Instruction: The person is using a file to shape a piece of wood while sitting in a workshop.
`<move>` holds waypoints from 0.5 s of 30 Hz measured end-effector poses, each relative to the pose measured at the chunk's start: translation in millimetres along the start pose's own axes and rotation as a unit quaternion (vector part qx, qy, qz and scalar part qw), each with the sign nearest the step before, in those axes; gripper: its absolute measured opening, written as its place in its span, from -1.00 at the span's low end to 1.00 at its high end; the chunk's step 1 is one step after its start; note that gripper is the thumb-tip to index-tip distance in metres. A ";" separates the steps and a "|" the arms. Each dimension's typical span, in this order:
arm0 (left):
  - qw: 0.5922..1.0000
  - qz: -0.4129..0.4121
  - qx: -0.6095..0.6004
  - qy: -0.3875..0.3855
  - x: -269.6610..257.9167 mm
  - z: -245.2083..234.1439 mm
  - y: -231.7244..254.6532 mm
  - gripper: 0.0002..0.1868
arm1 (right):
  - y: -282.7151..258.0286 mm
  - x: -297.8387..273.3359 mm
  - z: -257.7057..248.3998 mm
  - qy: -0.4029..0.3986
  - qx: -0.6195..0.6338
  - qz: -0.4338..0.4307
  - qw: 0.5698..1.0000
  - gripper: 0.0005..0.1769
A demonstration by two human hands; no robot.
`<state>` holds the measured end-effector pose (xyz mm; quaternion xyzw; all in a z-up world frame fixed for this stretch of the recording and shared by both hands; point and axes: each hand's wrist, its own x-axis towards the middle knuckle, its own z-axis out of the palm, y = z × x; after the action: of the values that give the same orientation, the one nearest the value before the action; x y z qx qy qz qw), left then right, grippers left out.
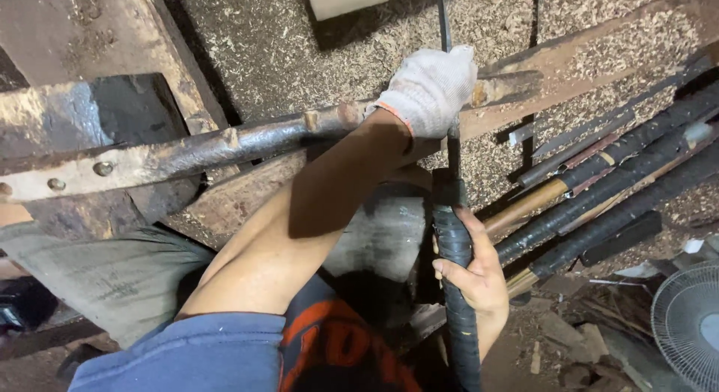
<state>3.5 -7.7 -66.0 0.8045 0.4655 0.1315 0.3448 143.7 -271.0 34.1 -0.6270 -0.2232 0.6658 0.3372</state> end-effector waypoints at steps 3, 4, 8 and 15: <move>0.998 -0.040 -0.053 -0.006 5.7 4.4 -0.3 -0.85 | 7.9 0.4 3.3 0.004 -0.011 -0.021 1.000 0.00; 0.994 -0.070 -0.084 -0.017 8.5 4.5 0.0 -0.85 | 9.2 1.5 1.9 -0.012 -0.022 -0.042 0.999 0.00; 0.997 -0.046 -0.053 -0.043 4.6 -9.9 3.5 -0.79 | -6.9 3.1 -5.5 -0.009 -0.021 -0.019 1.000 0.01; 0.998 -0.026 0.030 -0.044 9.0 5.1 0.8 -0.80 | -57.4 12.7 -23.0 -0.068 -0.203 0.003 0.977 0.01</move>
<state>11.5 -2.6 -70.2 0.8072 0.4738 0.0729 0.3444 176.3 -226.1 64.1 -0.6365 -0.3744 0.6484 0.1850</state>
